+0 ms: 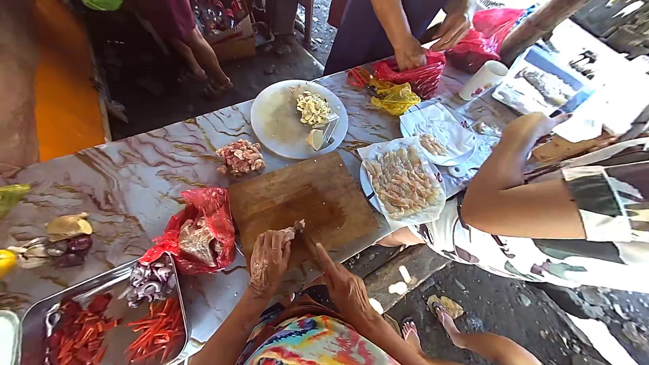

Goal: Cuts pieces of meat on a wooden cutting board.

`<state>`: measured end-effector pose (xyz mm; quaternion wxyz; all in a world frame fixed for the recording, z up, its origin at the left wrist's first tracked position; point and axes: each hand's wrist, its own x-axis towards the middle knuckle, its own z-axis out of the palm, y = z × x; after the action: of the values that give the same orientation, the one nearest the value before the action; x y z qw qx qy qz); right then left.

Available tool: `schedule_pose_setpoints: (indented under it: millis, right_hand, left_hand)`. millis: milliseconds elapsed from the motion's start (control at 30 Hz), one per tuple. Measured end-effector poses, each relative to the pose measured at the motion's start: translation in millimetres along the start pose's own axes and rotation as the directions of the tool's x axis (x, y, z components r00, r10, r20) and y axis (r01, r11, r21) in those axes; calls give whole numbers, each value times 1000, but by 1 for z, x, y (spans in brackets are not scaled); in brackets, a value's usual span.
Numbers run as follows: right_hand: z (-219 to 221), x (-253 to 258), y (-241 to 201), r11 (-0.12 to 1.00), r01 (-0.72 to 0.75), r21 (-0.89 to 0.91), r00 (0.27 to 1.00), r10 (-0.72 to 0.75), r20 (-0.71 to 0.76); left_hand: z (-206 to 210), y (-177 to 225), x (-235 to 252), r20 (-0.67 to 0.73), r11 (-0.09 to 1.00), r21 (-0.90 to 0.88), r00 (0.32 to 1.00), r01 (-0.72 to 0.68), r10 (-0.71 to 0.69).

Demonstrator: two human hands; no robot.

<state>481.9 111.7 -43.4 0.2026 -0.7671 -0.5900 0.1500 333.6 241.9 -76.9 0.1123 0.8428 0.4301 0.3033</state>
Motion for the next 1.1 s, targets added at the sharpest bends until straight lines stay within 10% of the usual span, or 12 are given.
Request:
schedule_pose_setpoints:
  millis: [400,800,1100]
  right_hand:
    - [21,25,-24,980,100,171,993,-88,-81]
    - [-6,4,14,992,24,-126,1000,-23,14]
    - [6,13,-20,984,51,173,999,-49,-17]
  left_hand:
    - [-10,-8,-13,-5,989,-145,1000,-26,26]
    - [-5,-7,-4,29,999,-44,1000,-2,3]
    - [-10,-13,-13,-52,982,-188,999,-12,3]
